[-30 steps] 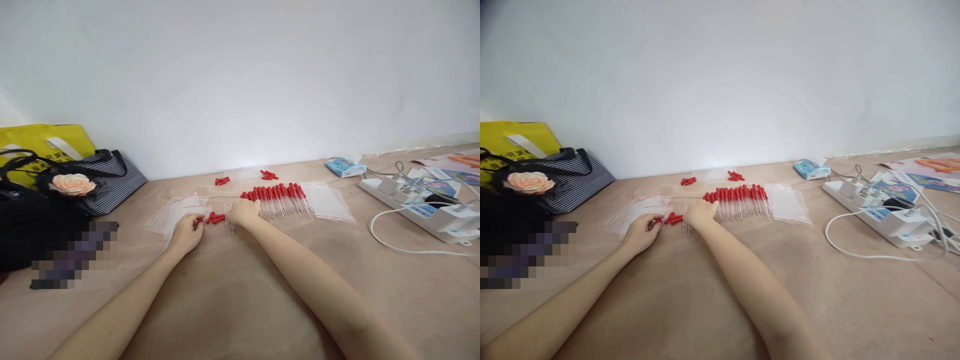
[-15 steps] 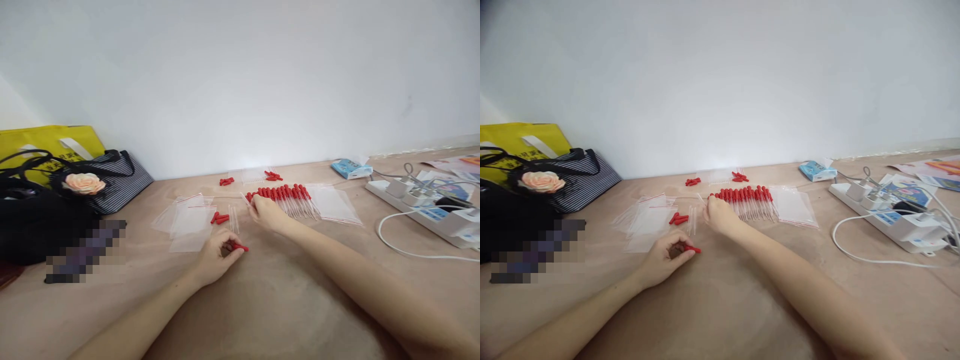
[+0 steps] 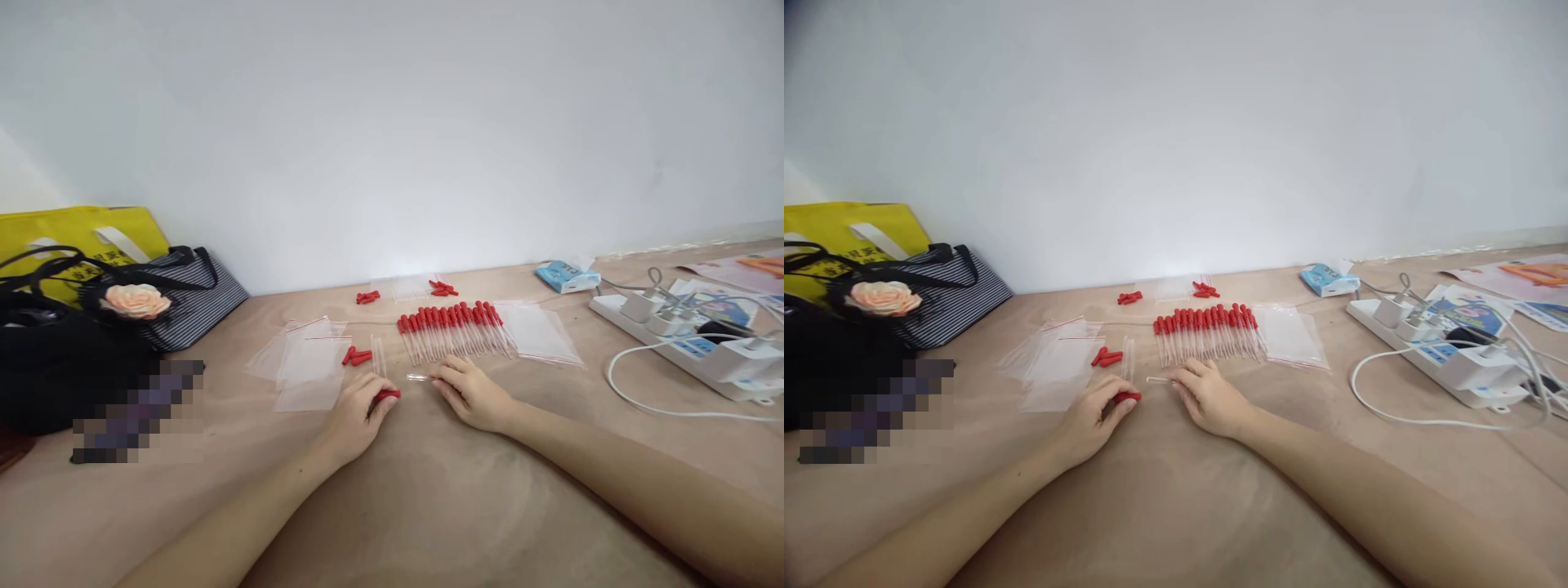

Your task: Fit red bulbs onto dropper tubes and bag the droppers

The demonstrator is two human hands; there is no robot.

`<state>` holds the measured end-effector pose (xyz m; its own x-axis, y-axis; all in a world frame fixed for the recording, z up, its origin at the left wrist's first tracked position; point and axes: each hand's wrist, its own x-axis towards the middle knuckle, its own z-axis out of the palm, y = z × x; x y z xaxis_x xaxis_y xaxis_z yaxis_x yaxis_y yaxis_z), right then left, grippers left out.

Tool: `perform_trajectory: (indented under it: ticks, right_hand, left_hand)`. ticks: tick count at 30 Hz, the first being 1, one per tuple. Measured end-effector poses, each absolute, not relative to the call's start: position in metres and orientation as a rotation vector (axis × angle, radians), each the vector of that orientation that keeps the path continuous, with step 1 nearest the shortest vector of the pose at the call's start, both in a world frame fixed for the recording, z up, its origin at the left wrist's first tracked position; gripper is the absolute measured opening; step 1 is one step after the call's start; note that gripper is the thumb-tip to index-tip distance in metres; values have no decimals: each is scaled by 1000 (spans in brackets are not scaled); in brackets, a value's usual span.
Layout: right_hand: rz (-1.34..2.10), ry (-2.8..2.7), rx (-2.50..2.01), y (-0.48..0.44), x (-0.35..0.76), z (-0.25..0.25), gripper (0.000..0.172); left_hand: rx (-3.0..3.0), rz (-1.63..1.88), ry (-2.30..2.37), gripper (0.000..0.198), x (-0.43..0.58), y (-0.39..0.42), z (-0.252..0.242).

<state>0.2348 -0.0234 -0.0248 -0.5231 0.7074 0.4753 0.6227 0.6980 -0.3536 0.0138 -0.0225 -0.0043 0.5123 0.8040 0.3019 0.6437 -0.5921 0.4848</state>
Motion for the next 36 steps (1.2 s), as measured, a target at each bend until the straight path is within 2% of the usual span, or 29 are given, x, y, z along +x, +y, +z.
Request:
perform_trajectory:
  ticks: [12,22,31,36]
  right_hand:
    - [103,-2339,-961,-27,230,-23,21]
    - [-53,-2343,-889,-33,224,-20,27]
    - [-203,-2486,-831,-28,232,-17,25]
    - [-176,-2489,-798,-31,232,-18,24]
  left_hand:
    - [2329,707,1230,22,16,-22,-3]
    - [2161,858,1222,24,18,-23,-10]
    - [2528,746,1157,17,20,-29,-2]
    - [2687,710,1061,16,21,-31,-1]
